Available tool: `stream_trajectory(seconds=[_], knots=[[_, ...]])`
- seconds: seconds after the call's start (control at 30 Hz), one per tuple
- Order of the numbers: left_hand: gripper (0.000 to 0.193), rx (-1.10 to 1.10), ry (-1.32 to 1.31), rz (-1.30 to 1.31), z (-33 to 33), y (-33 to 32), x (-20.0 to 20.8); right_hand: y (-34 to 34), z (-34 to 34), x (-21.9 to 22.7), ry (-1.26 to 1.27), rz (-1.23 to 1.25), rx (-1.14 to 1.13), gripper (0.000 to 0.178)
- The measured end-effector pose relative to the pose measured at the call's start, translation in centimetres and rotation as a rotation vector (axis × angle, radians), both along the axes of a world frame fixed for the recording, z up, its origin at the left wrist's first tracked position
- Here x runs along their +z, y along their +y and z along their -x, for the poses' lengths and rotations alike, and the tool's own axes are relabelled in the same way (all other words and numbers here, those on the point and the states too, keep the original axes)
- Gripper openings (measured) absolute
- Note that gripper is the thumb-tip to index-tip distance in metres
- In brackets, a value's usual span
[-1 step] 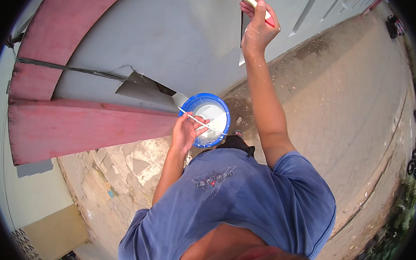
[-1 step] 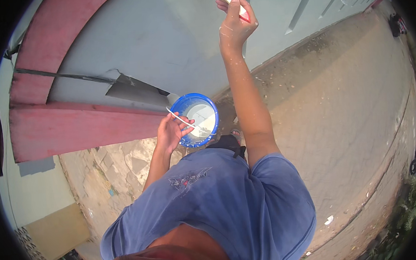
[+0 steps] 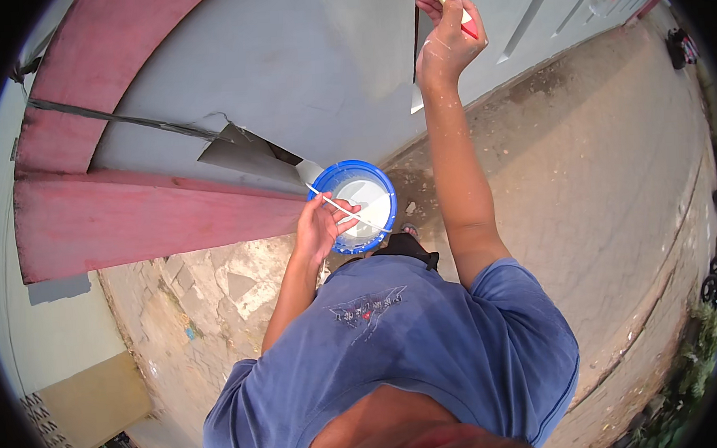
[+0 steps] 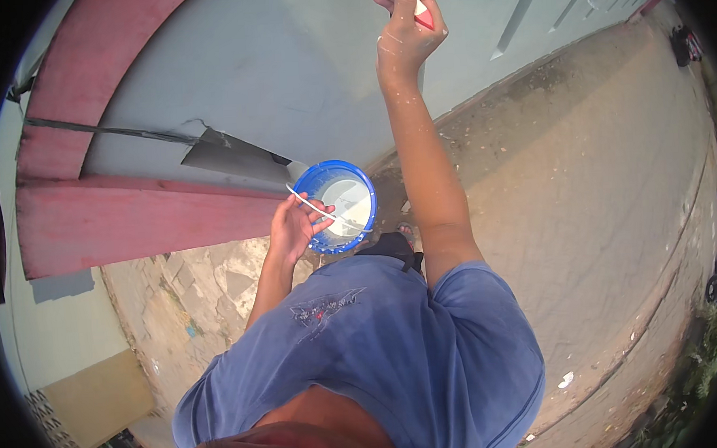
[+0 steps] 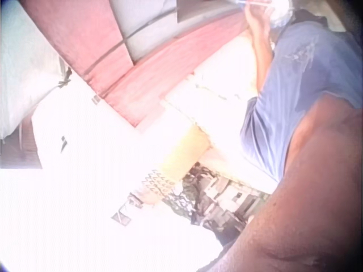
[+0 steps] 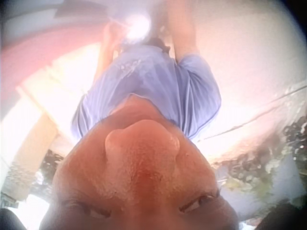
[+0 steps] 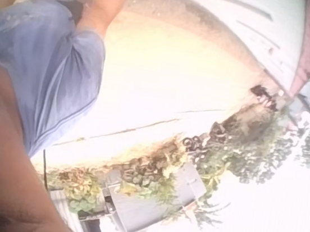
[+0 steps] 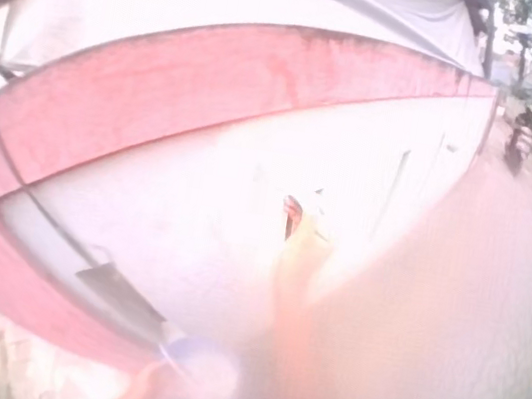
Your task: The person walks along a paved path carrying a paint bucket and brush, then paints a gray wall with white paint. They repeatedly dip the brush into the bucket and apply paint to the wall surface.
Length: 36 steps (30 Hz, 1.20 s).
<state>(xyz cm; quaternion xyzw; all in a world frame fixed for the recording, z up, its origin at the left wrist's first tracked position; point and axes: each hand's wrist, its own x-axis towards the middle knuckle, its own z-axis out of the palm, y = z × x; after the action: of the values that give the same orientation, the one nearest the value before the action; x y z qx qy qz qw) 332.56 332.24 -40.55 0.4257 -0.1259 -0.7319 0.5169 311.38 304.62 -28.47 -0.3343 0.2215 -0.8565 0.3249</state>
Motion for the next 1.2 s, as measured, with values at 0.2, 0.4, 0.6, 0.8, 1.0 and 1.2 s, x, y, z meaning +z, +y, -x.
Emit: stream_trajectory(seconds=[0.2,0.4,0.6,0.8,1.0,1.2], knots=[[0.033,0.011,0.005,0.016,1.7,-1.2,0.0,-1.2,0.7,-7.0,-0.107,-0.246,0.104,0.031],[0.033,0.045,0.014,0.016,2.6,-0.9,-0.3,-0.3,1.4,-20.9,0.028,-0.737,-0.045,0.025],[0.032,0.051,0.013,0.022,3.4,-1.0,-0.2,-1.0,1.9,-5.5,0.107,-0.271,-0.017,0.027],[0.031,0.048,0.013,0.02,4.1,-1.0,-0.2,-1.2,0.6,1.7,-0.022,0.009,0.166,0.028],[0.032,0.1,0.009,0.029,4.4,-0.3,0.0,3.4,-1.5,-16.3,0.044,-0.649,0.021,0.028],[0.033,0.118,-0.015,0.029,4.3,0.8,0.1,3.3,-1.8,-11.7,0.132,-0.567,0.071,0.027]])
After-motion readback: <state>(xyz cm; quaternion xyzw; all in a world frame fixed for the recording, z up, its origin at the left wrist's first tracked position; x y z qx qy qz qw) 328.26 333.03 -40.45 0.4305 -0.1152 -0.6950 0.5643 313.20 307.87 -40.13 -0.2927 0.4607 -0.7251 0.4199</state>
